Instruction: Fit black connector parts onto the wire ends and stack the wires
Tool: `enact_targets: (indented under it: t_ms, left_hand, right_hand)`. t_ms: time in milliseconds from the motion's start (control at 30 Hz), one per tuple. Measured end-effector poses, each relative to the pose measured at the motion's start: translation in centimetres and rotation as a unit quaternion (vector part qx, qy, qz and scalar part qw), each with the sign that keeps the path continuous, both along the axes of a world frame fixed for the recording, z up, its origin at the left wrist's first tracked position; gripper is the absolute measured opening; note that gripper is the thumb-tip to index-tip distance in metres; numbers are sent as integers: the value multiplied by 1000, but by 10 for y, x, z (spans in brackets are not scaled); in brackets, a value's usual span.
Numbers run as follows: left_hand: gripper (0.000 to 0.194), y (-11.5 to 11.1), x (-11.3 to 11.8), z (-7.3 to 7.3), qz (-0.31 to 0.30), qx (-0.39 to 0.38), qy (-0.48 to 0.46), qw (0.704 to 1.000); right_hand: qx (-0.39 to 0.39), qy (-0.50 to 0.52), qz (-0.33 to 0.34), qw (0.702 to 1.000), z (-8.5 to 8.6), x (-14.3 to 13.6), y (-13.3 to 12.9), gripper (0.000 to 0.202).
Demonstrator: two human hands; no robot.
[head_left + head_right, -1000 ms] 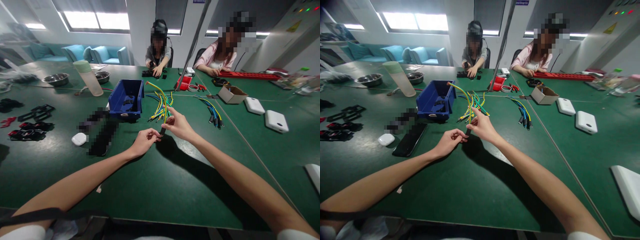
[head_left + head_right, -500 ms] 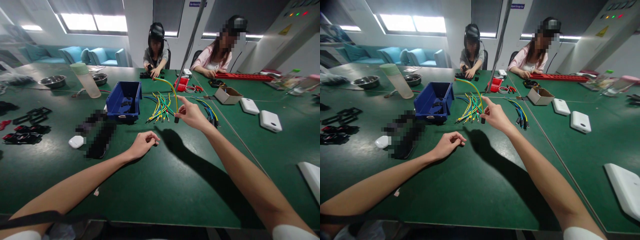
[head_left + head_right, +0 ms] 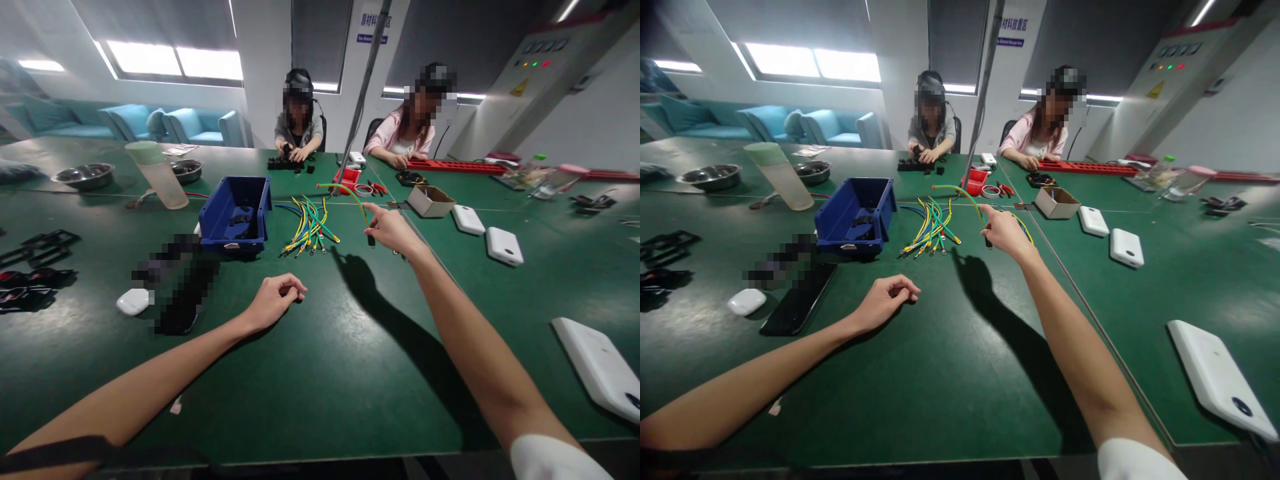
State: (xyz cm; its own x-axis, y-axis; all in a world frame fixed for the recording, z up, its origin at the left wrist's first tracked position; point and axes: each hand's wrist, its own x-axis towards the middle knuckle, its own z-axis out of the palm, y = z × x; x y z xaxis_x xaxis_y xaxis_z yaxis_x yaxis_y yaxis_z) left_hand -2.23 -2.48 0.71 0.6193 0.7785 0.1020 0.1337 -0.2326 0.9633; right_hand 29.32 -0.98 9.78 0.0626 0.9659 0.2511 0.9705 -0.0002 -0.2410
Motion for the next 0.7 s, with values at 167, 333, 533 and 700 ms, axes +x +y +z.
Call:
enact_targets:
  t_ms: [167,333,533,700]
  left_hand:
    - [16,0,0,1,2,14,8,1000]
    - [16,0,0,1,-1,20,12,1000]
    - [17,0,0,0,-3,16,9,1000]
    - [16,0,0,1,-3,15,14,1000]
  right_hand:
    - [-17,-25,-24,999,1,23,0,68]
    - [-6,-39,-77,996,0,37,1,68]
    - [-6,-53,-123,991,-3,50,1,67]
    - [-22,-59,-141,988,-7,68,-1,63]
